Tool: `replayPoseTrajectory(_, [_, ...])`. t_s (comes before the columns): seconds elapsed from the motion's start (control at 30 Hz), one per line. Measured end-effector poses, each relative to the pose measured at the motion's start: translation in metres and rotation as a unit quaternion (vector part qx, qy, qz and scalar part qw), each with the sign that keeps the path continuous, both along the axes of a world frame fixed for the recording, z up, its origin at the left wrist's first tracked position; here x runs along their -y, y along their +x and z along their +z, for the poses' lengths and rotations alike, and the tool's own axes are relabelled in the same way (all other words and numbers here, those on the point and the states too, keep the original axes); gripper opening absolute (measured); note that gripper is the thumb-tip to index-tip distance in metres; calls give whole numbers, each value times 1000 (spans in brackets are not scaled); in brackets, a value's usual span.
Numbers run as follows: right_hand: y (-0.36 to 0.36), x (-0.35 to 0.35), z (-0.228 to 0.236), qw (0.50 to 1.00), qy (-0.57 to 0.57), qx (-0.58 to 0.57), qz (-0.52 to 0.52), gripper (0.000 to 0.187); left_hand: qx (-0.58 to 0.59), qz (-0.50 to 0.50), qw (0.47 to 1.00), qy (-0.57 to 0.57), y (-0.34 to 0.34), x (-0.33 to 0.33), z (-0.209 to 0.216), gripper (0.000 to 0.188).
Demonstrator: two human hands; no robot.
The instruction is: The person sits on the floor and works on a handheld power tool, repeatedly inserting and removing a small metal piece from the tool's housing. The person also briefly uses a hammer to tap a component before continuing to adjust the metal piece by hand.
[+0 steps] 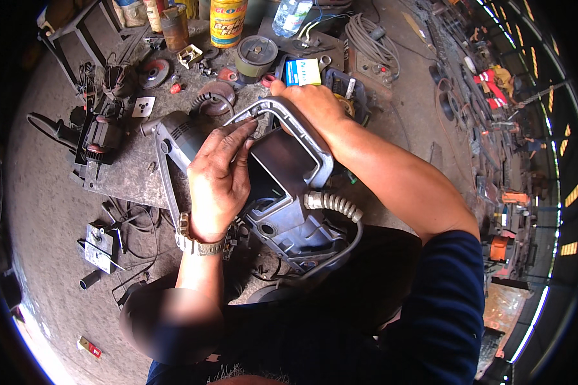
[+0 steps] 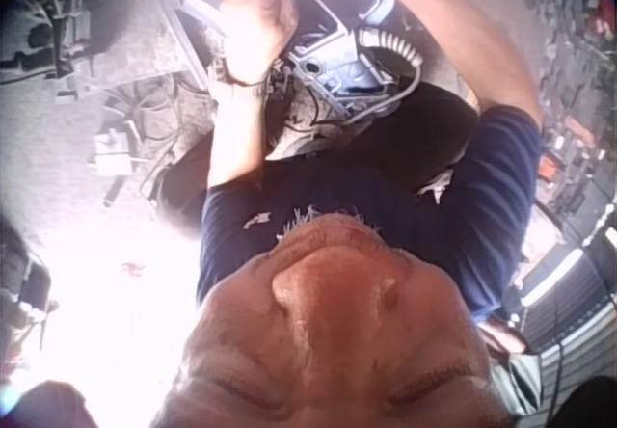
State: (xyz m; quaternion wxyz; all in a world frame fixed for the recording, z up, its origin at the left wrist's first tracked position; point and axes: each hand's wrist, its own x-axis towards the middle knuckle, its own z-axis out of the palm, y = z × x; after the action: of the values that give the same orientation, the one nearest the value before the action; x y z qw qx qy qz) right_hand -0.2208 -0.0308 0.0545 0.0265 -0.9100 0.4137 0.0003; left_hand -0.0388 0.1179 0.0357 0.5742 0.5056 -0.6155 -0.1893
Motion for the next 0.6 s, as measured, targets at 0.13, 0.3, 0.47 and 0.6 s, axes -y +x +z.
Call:
replayPoseTrajectory(0.13, [2, -3, 3, 1000, -1, 10, 13, 26, 1, -1, 1000, 3, 9, 1, -4, 28])
replayPoseTrajectory(0.3, [2, -1, 1, 999, -11, 12, 28, 25, -1, 27, 999, -26, 8, 1, -9, 28])
replayPoseTrajectory(0.47, [5, -2, -1, 1000, -12, 3, 8, 24, 37, 84, 996, 4, -9, -7, 4, 29])
replayPoseTrajectory(0.6, [5, -5, 0, 1000, -10, 10, 9, 23, 56, 94, 994, -7, -9, -8, 2, 31])
